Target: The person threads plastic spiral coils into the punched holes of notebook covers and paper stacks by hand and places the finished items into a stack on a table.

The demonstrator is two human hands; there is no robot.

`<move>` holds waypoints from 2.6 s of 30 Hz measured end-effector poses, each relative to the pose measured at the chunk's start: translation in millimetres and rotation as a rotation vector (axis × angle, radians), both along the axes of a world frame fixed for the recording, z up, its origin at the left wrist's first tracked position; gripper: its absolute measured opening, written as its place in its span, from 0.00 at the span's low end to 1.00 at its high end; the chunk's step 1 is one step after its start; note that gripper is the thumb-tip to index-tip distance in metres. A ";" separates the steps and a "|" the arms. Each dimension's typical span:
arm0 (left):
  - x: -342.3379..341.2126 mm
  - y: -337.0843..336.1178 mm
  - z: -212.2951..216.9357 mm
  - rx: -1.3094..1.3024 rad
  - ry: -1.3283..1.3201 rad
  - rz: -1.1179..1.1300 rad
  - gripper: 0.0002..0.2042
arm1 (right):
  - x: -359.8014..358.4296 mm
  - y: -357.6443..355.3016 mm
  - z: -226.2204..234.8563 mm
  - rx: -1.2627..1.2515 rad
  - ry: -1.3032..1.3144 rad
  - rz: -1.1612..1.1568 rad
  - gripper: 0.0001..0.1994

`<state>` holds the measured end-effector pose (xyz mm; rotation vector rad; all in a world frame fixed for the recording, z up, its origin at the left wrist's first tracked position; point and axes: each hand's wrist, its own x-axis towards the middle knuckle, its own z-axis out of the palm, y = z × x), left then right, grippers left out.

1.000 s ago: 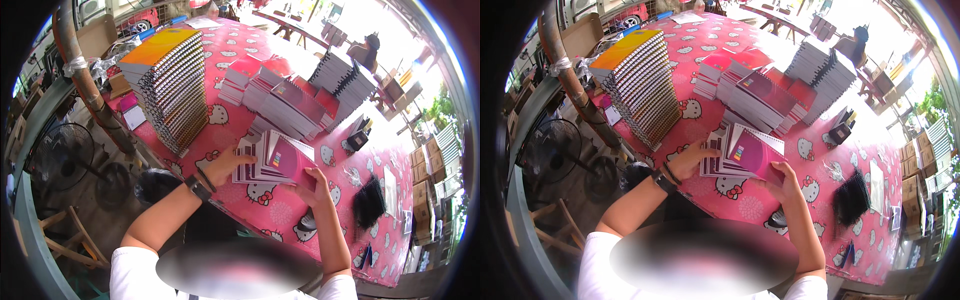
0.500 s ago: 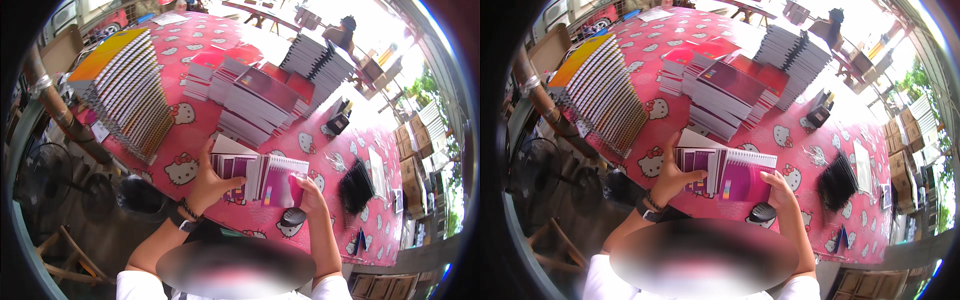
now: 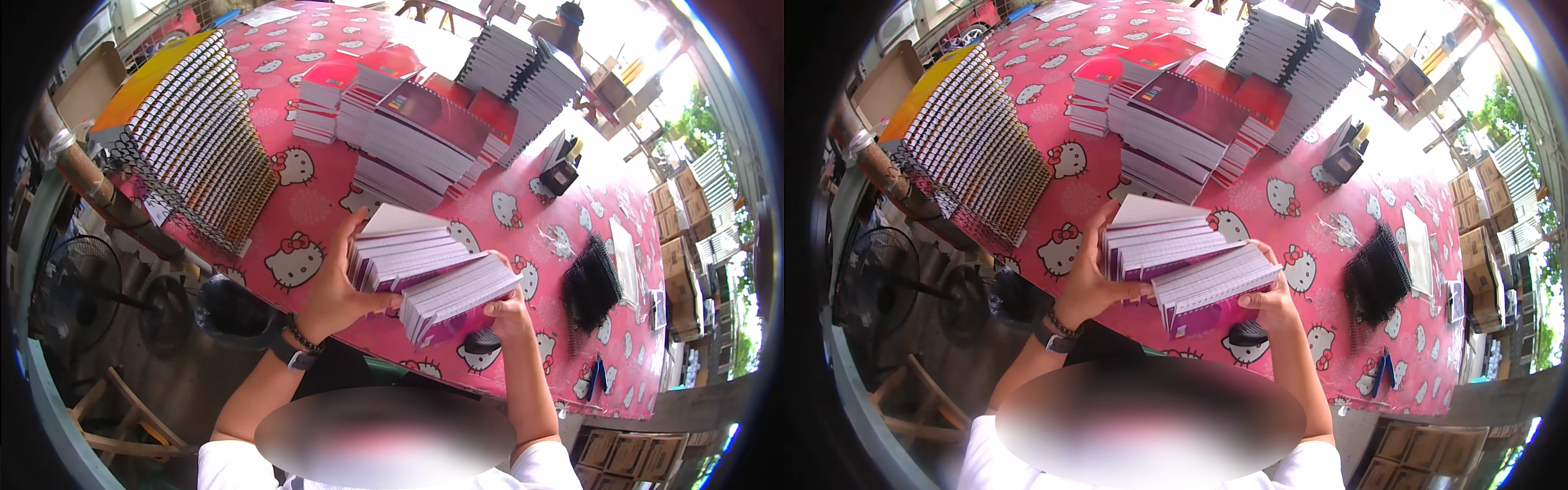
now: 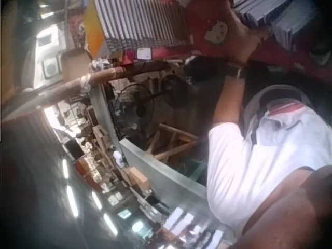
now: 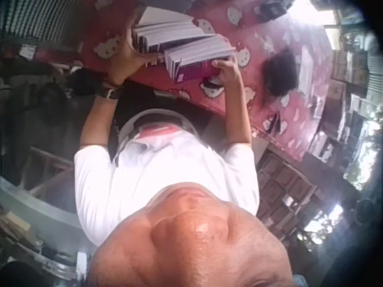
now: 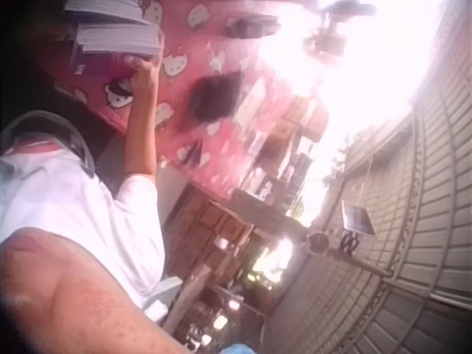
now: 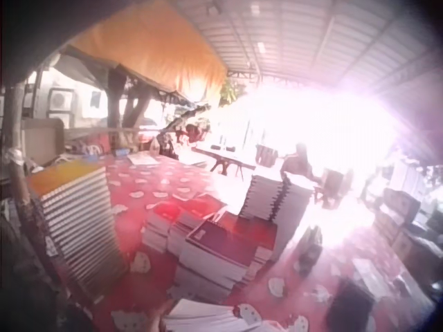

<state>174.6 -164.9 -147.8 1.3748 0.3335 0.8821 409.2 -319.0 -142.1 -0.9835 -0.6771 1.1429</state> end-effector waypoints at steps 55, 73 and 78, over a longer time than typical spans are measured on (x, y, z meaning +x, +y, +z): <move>18.6 4.7 -24.1 0.128 -0.008 0.088 0.71 | 17.3 -12.2 2.9 -0.142 -0.552 -0.158 0.26; 17.6 6.0 -32.8 0.283 0.122 0.222 0.69 | 35.1 -22.3 -7.6 -0.070 -0.421 -0.219 0.19; 17.7 4.7 -29.1 0.195 0.054 0.161 0.67 | 26.6 -17.2 -3.3 -0.073 -0.428 -0.183 0.24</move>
